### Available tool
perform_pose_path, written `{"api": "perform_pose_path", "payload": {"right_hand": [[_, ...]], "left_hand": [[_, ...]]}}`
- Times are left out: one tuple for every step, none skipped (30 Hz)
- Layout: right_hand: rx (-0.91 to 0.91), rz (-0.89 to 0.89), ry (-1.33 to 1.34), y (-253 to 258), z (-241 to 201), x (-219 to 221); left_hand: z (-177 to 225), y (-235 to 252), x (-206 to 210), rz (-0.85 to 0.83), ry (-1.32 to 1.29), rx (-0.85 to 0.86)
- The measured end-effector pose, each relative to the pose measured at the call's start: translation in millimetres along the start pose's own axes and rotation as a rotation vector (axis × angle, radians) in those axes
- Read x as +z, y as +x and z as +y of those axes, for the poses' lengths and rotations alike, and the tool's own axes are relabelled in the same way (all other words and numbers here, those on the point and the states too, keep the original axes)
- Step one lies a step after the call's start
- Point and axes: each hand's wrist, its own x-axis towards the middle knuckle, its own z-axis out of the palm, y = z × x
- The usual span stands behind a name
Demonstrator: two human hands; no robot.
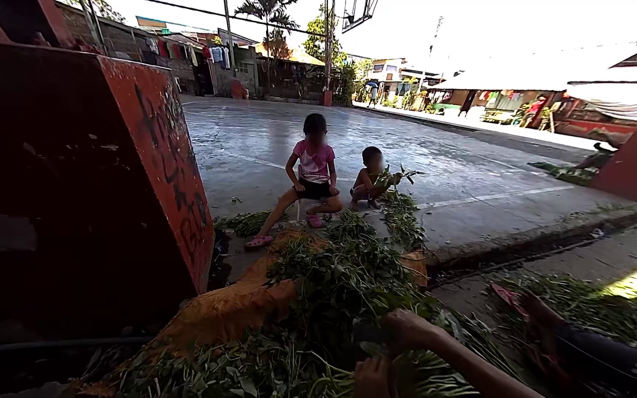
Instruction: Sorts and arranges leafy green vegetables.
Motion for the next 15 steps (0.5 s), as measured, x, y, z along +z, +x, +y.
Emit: {"api": "perform_pose_path", "payload": {"right_hand": [[0.064, 0.085, -0.002, 0.2, -1.3, -1.6], [0.147, 0.176, -0.015, 1.3, -2.5, -4.3], [0.222, 0.28, -0.034, 4.7, -0.5, -6.8], [0.28, 0.347, -0.049, 9.2, 4.5, -9.9], [0.296, 0.377, -0.056, 11.9, 7.9, -14.0], [0.256, 0.382, -0.045, 11.5, 7.3, -17.2], [0.159, 0.359, -0.011, 7.2, 2.5, -18.3], [0.026, 0.312, 0.034, 2.0, -3.4, -15.7], [-0.122, 0.261, 0.094, -1.4, -8.1, -8.2], [-0.264, 0.192, 0.171, -2.7, -10.7, 1.9], [-0.36, 0.09, 0.256, -4.8, -13.8, 10.5], [-0.399, 0.003, 0.291, -8.5, -16.3, 16.3], [-0.409, -0.038, 0.271, -12.0, -16.5, 20.5], [-0.409, -0.044, 0.214, -16.0, -15.5, 23.4], [-0.403, -0.029, 0.143, -20.9, -15.4, 25.4]], "left_hand": [[-0.5, 0.3, 0.6, -0.01, -0.016, -0.001], [-0.2, -0.3, 1.7, -0.021, -0.034, -0.001], [1.3, -0.9, 2.6, -0.032, -0.041, 0.003], [3.2, -1.5, 3.7, -0.034, -0.038, 0.006], [4.1, -1.5, 4.9, -0.03, -0.034, 0.003], [3.6, -1.3, 6.3, -0.026, -0.031, -0.006], [3.4, -1.0, 6.6, -0.031, -0.034, -0.02], [3.7, -0.5, 6.4, -0.04, -0.038, -0.033], [4.2, 0.0, 5.6, -0.046, -0.041, -0.039], [4.4, 0.1, 5.0, -0.036, -0.037, -0.039], [3.8, -1.3, 4.6, -0.012, -0.025, -0.039], [1.4, -3.6, 4.5, 0.015, -0.02, -0.035], [-2.8, -5.9, 6.1, 0.049, -0.012, -0.02], [-6.5, -7.3, 8.3, 0.078, -0.007, 0.001], [-9.2, -8.6, 10.5, 0.1, -0.012, 0.019]]}}
